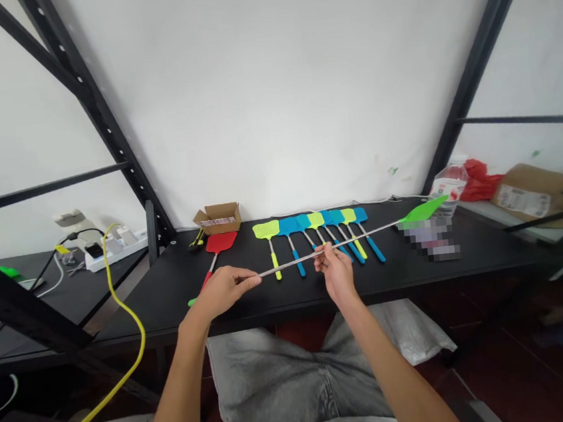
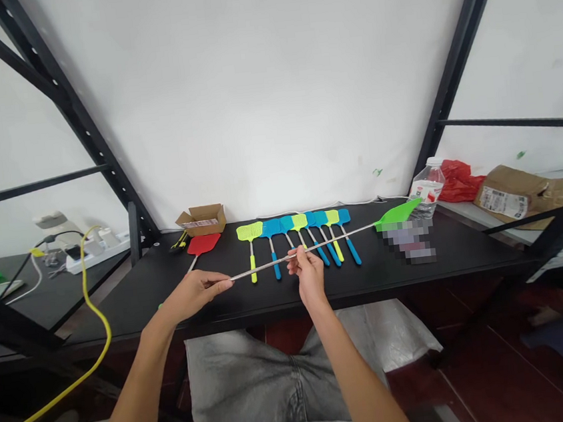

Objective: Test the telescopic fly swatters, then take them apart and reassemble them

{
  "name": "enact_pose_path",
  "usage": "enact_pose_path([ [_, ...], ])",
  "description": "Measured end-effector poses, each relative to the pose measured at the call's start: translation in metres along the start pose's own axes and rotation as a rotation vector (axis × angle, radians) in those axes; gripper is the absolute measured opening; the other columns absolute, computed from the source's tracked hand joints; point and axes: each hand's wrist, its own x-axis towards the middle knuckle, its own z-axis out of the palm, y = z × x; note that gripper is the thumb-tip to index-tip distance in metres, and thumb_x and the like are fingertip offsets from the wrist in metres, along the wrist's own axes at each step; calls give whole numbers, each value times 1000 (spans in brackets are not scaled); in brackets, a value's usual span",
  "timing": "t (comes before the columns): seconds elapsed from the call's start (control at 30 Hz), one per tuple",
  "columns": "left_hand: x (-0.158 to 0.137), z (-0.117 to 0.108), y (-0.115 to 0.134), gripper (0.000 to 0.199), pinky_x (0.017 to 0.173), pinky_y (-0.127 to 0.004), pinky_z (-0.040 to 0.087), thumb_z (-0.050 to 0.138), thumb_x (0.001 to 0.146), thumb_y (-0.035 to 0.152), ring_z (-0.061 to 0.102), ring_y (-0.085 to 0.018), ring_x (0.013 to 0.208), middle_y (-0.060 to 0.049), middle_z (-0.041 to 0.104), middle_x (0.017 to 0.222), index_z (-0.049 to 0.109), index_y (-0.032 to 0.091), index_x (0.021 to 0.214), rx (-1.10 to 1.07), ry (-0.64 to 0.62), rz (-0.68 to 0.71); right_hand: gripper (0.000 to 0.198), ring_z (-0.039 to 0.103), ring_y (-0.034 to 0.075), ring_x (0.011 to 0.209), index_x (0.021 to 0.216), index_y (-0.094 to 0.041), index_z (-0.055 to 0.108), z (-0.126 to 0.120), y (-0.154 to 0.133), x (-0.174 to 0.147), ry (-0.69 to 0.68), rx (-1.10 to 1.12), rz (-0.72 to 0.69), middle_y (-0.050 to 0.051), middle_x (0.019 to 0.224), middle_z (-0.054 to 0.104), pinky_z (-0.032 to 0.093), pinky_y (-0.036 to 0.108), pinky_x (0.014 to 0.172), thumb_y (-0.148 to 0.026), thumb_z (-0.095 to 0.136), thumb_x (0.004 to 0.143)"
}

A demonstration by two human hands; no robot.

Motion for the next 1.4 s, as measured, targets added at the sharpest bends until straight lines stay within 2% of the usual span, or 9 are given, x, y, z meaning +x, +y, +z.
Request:
enact_pose_path([
  [0.1,1,-1,-2,42,56,-25,41,52,85,55,58,-16,58,-3,70,73,75,21,93,18,7,-26,36,55,12,56,77,-15,71,0,0,-1,-41,-37,1,4,66,64,40,24,49,-51,70,76],
  [0.17,0,-5,-5,40,59,-25,42,53,84,55,60,-17,61,-3,70,74,74,22,91,52,38,-39,37,56,12,57,81,-16,71,0,0,-1,-53,-40,3,6,72,67,40,24,49,-52,68,77],
  [0.3,-6,-21,-19,35,66,-25,44,58,81,54,65,-20,74,-3,73,83,75,24,88,160,178,-57,36,57,11,59,86,-17,71,0,0,-1,-26,6,8,7,82,70,42,24,50,-51,69,77],
  [0.5,-25,-52,-52,30,68,-26,45,64,74,53,67,-22,78,-1,75,85,75,27,85,289,385,-167,36,60,12,60,85,-16,70,0,-2,2,37,101,32,7,81,71,44,24,50,-51,71,75],
  [0.63,-28,-55,-55,30,71,-27,45,63,77,52,67,-23,85,-2,75,92,75,28,90,381,461,-166,36,66,15,68,83,-16,69,-2,-3,4,58,148,48,7,82,72,49,25,56,-51,72,75],
  [0.8,-20,-46,-42,29,71,-27,44,62,79,51,67,-23,84,-1,75,92,75,28,90,378,422,-141,36,68,16,70,77,-17,67,-4,-4,5,76,168,38,8,80,73,53,26,64,-53,69,77],
  [1.03,-15,-38,-33,36,73,-26,45,59,81,55,67,-22,84,-3,75,94,75,25,93,295,351,-101,33,71,19,75,85,-17,67,1,-4,-1,-61,-11,18,9,90,74,53,24,59,-49,69,79],
  [1.2,-15,-39,-38,40,70,-26,46,60,78,58,67,-21,77,-4,75,91,76,23,91,217,338,-110,32,72,20,79,86,-16,69,1,-3,-2,-107,-62,18,11,90,75,55,24,61,-46,71,78],
  [1.4,-20,-42,-57,44,64,-25,45,60,76,60,66,-21,72,-4,75,80,77,22,91,205,328,-135,34,72,21,74,82,-15,69,0,2,1,-24,-48,-3,12,86,75,56,27,60,-48,74,74],
])
